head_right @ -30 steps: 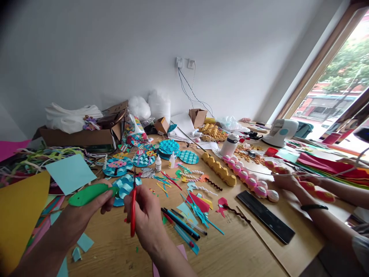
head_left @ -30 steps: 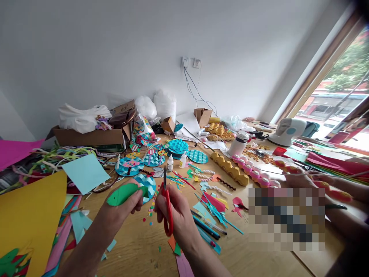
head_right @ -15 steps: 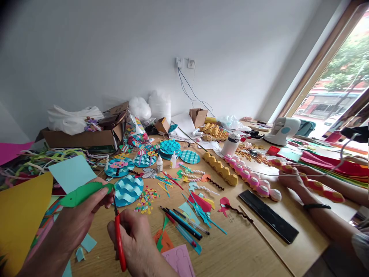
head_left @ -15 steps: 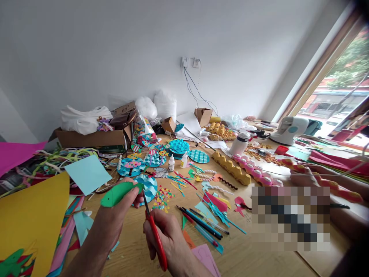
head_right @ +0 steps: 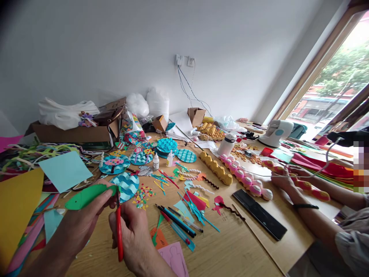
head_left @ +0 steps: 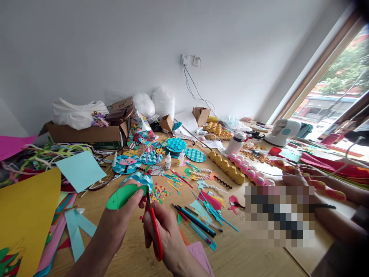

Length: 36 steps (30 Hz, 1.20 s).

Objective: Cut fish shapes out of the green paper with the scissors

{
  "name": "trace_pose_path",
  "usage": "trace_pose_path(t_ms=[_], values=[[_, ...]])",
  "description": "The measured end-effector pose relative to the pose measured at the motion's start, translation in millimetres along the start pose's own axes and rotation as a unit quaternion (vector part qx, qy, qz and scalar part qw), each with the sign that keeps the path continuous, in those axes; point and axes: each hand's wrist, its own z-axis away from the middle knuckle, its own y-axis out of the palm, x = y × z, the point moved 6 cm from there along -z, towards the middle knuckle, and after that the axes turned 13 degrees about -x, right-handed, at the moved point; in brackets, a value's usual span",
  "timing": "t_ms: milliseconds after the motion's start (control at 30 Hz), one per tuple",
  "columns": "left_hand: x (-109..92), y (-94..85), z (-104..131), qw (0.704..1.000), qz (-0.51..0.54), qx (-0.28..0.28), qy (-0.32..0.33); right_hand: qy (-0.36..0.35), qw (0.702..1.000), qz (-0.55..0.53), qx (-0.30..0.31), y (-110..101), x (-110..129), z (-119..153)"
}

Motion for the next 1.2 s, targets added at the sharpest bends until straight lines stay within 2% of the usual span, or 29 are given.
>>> trace_pose_path(t_ms=[233, 533, 833, 967, 1200], values=[[2, 2.9, 1, 1.000, -0.019, 0.009, 0.005, -0.010, 1.000, 0.002, -0.003, -2, 1, -1], [10, 2.3, 1, 1.000, -0.015, -0.009, -0.003, -0.032, 0.999, 0.015, -0.009, -5, -3, -3], [16, 6.5, 8, 0.986, 0.130, -0.016, -0.103, -0.070, 0.995, 0.057, -0.040, -11, -1, -4], [17, 10.2, 6, 0.984, 0.144, -0.004, -0.108, -0.071, 0.995, 0.062, -0.040, -10, 1, -4], [20, 7.5, 6, 0.980, 0.168, -0.027, -0.100, -0.064, 0.996, 0.052, -0.027, -10, 1, -3]])
